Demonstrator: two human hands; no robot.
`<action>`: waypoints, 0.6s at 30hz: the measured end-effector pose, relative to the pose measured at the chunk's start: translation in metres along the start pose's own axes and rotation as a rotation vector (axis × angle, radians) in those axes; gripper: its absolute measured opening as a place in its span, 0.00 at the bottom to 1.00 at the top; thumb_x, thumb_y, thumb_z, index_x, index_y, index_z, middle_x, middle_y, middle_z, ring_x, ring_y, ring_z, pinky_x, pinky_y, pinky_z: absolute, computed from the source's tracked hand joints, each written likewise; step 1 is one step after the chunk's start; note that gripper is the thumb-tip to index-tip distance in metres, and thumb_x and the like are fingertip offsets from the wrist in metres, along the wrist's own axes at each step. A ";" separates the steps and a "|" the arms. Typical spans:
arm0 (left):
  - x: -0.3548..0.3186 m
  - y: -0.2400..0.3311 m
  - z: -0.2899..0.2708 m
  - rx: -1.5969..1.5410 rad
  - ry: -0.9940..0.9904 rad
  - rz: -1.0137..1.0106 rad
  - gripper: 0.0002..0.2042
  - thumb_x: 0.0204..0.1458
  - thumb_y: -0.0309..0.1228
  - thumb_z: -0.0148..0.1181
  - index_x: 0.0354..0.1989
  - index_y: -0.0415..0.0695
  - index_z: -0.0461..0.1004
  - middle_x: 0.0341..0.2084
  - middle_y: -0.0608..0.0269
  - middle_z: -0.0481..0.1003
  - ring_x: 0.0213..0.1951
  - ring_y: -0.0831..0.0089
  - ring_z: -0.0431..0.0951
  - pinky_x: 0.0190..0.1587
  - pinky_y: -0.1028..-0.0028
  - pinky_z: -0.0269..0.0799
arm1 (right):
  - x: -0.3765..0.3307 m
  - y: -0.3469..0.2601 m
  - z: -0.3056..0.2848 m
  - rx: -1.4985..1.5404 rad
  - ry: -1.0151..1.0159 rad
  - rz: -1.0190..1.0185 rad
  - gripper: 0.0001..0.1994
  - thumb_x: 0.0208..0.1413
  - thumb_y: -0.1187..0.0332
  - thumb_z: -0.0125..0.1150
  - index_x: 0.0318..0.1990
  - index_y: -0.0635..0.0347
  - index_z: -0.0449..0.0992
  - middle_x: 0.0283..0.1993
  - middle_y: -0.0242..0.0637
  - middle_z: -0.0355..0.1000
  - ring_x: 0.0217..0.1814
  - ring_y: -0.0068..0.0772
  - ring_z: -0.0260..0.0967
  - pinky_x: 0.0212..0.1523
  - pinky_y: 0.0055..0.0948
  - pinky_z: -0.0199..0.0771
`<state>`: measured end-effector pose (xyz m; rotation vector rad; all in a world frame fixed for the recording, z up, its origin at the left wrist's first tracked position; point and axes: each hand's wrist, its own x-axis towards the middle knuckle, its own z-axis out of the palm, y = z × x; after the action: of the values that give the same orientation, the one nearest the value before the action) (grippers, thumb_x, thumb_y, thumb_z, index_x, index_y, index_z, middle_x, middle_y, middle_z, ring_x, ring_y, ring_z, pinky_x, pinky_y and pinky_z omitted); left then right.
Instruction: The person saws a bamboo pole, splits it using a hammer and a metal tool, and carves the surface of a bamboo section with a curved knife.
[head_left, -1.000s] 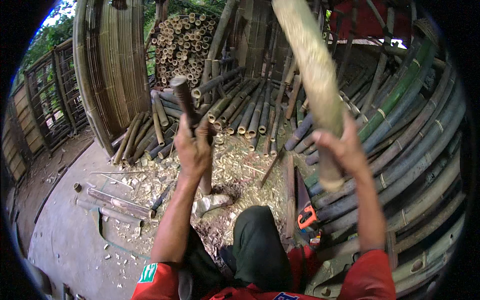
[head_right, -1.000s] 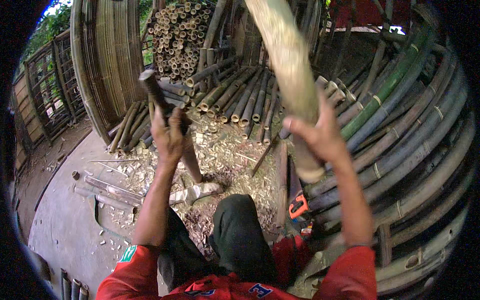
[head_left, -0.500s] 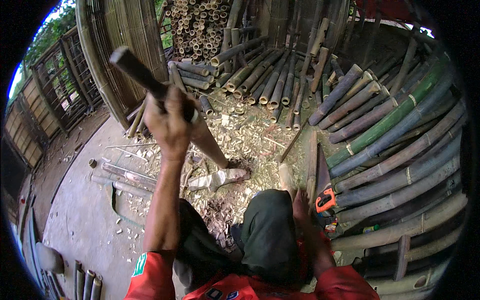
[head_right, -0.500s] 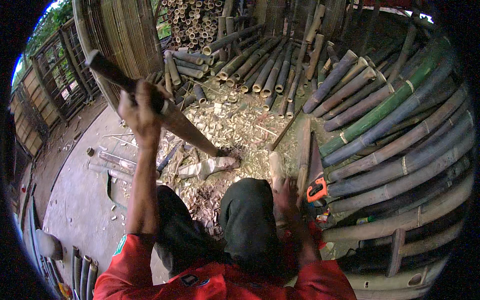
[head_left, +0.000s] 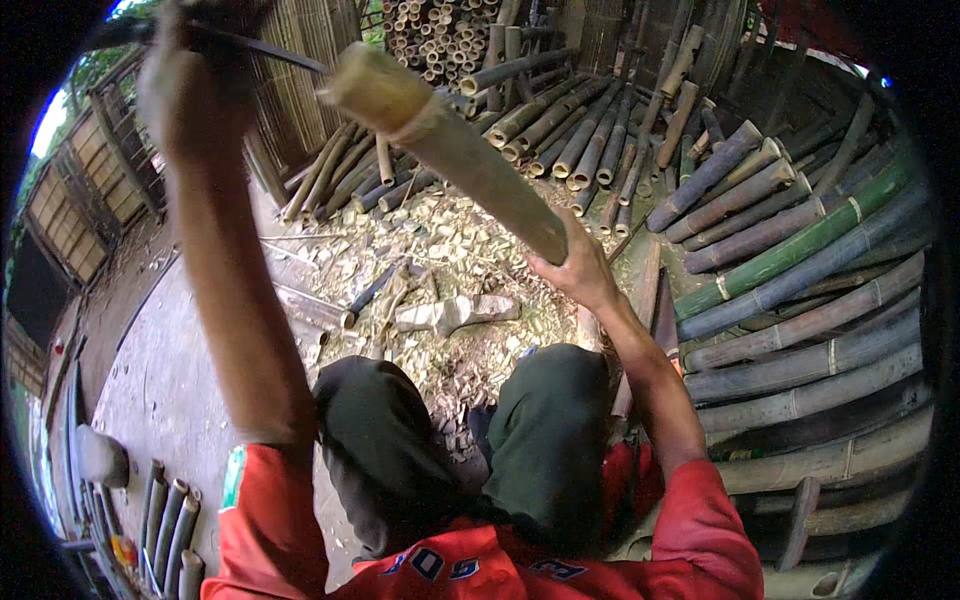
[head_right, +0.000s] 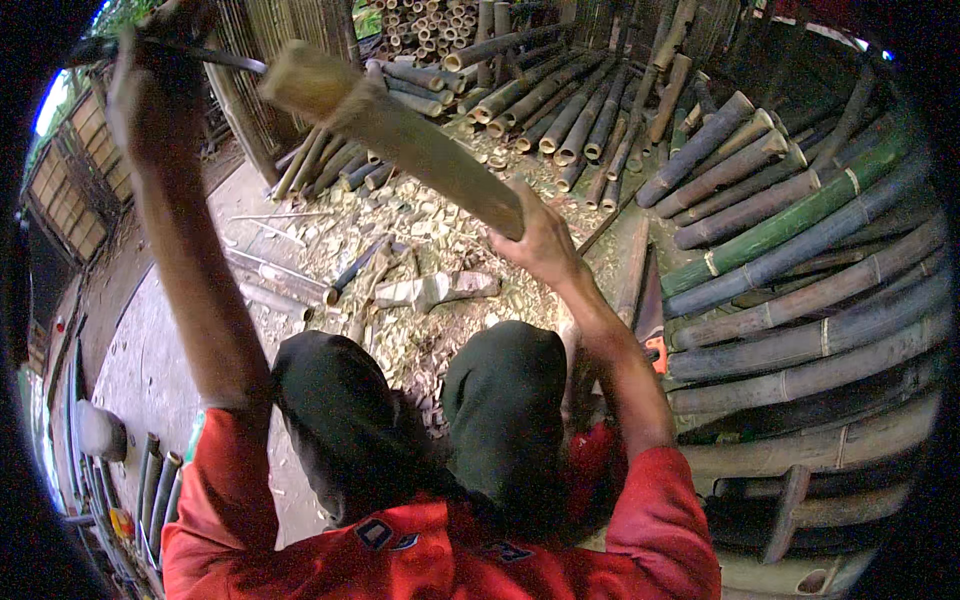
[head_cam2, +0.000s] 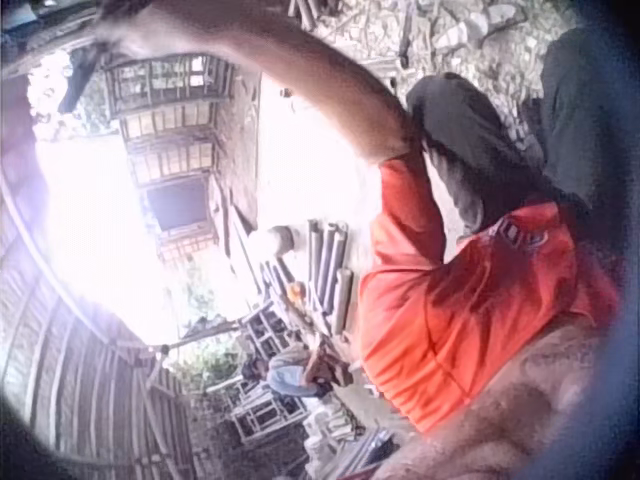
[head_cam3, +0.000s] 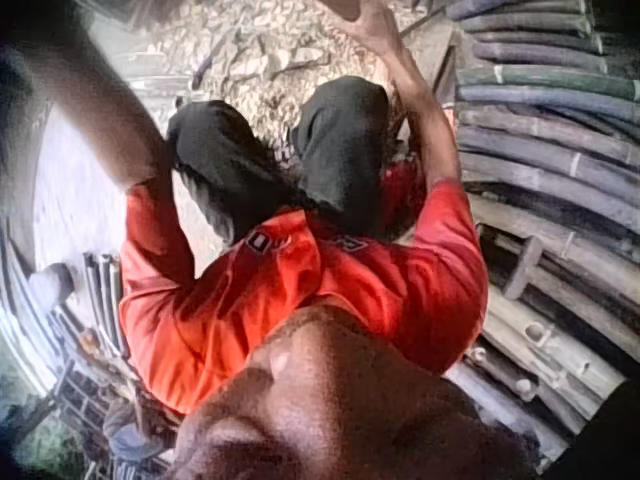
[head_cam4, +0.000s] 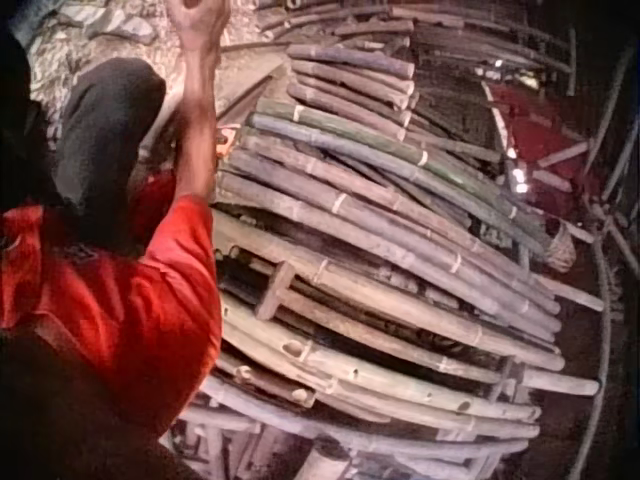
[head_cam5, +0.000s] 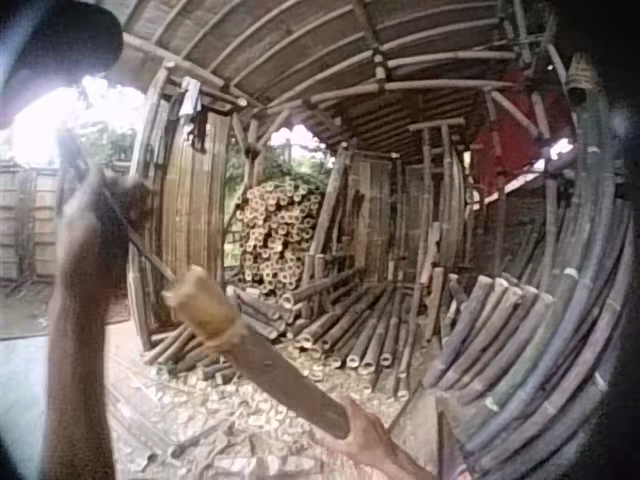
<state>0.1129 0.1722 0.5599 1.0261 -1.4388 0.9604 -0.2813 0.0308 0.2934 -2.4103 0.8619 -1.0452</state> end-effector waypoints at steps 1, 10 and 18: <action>0.004 -0.021 -0.009 -0.230 0.015 -0.043 0.17 0.59 0.31 0.59 0.55 0.41 0.75 0.38 0.53 0.82 0.39 0.57 0.82 0.45 0.65 0.78 | -0.011 0.008 -0.007 -0.064 0.046 0.014 0.35 0.47 0.65 0.72 0.64 0.51 0.62 0.51 0.50 0.76 0.45 0.50 0.80 0.50 0.45 0.83; -0.076 -0.060 -0.053 -1.026 0.218 -0.874 0.09 0.69 0.35 0.49 0.39 0.44 0.68 0.29 0.60 0.74 0.22 0.75 0.68 0.22 0.78 0.64 | 0.036 -0.012 0.045 0.526 0.229 0.271 0.34 0.54 0.42 0.63 0.54 0.67 0.73 0.38 0.45 0.76 0.38 0.35 0.78 0.38 0.33 0.81; -0.267 -0.088 0.013 -0.738 0.235 -1.601 0.13 0.64 0.47 0.57 0.37 0.51 0.69 0.18 0.76 0.67 0.14 0.84 0.60 0.15 0.81 0.52 | -0.102 0.082 0.226 0.484 -0.172 0.812 0.53 0.52 0.44 0.64 0.71 0.76 0.44 0.69 0.66 0.56 0.67 0.60 0.61 0.67 0.50 0.60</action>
<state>0.2079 0.1569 0.2957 1.0214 -0.3286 -0.5772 -0.1978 0.0592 0.0476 -1.4930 1.2001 -0.6108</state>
